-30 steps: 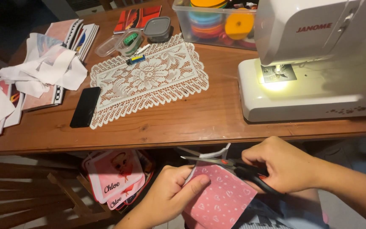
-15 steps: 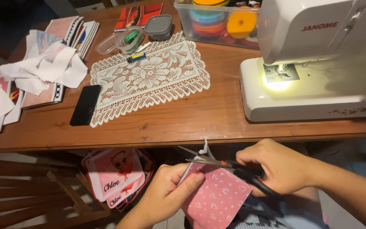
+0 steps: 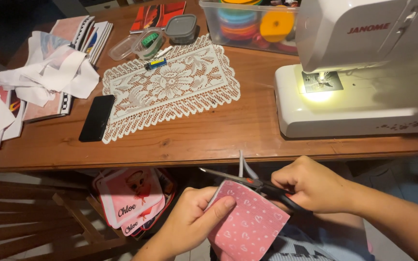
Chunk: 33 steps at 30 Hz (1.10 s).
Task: Using scissors to precisely cut out a heart-patterned design from a sheet of material on a workspace table.
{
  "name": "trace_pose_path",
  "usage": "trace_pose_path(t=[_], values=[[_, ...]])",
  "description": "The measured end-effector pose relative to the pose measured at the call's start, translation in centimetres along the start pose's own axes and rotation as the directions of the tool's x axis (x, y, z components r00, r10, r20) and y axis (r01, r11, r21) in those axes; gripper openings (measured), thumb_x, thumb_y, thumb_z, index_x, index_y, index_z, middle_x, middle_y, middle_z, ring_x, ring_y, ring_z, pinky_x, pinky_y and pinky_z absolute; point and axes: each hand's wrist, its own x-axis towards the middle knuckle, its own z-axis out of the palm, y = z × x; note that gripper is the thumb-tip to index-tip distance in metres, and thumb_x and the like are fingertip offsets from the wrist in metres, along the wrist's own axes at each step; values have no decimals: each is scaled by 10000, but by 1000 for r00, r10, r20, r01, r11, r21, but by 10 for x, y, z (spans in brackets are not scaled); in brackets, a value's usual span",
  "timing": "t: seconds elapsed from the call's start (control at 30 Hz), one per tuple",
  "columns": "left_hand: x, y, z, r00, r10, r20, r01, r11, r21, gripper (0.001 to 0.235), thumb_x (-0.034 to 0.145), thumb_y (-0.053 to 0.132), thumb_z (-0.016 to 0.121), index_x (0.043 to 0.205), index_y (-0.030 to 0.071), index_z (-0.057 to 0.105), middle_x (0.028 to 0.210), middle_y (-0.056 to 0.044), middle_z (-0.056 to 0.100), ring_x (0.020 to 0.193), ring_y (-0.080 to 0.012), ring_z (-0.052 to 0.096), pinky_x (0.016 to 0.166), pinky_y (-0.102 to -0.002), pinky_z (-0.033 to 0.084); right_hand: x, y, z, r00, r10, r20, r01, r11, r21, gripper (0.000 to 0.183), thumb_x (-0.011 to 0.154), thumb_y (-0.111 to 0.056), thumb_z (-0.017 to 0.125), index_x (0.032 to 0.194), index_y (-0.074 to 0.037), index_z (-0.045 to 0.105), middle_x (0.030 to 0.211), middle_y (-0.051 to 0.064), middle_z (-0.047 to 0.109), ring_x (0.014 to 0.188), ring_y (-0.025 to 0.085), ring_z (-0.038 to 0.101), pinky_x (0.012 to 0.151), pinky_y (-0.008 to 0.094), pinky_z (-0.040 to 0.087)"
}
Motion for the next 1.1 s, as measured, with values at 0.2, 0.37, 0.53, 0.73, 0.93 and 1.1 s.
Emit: trace_pose_path(t=[0.2, 0.37, 0.53, 0.73, 0.93, 1.1], values=[[0, 1, 0, 993, 23, -119, -16, 998, 61, 322, 1027, 310, 578, 787, 107, 648, 660, 91, 548, 610, -33, 470, 522, -262, 426, 11, -28, -7, 988, 154, -20, -123, 859, 496, 313, 832, -258, 854, 698, -70, 643, 553, 32, 706, 511, 85, 655, 482, 248, 492], [4, -12, 6, 976, 55, -210, -28, 991, 130, 299, 1022, 288, 604, 763, 137, 602, 637, 92, 436, 611, -39, 392, 520, -280, 375, 18, -39, 0, 976, 110, -188, -42, 942, 333, 389, 809, -224, 888, 594, -111, 584, 570, -72, 464, 549, 61, 402, 476, 239, 347], [12, -40, -6, 975, -172, -141, 157, 981, -115, 216, 893, 304, 736, 969, 105, 767, 898, 114, 666, 862, -16, 565, 718, -231, 500, 27, -41, -17, 670, 91, -736, -124, 992, 10, 163, 886, -180, 815, 945, -39, 759, 782, -6, 690, 698, 64, 569, 682, 223, 472], [107, -84, -51, 922, -43, -385, 56, 998, 22, 299, 877, 399, 696, 912, 104, 724, 872, 84, 625, 851, -54, 552, 721, -285, 466, 41, -56, -18, 678, 21, -734, -137, 986, -99, 406, 922, -222, 740, 1289, -56, 692, 1230, 82, 716, 1119, 191, 663, 1050, 316, 458], [142, -58, -87, 821, -68, -567, 242, 941, 238, 596, 938, 184, 640, 1488, 49, 454, 1503, -122, 542, 1311, -255, 571, 1095, -422, 486, 104, -5, 17, 939, 222, -261, -225, 974, 19, 624, 746, -449, 823, 1271, -169, 633, 1227, 33, 753, 1060, 152, 806, 909, 318, 591], [98, -206, -246, 479, 367, -797, 224, 827, 515, 335, 932, 228, 679, 1236, 87, 661, 1253, -124, 656, 1210, -314, 572, 1063, -452, 403, 113, 32, 41, 931, 250, -268, -293, 946, -136, 657, 746, -539, 793, 1275, -181, 637, 1224, 37, 743, 1102, 262, 704, 913, 383, 504]])
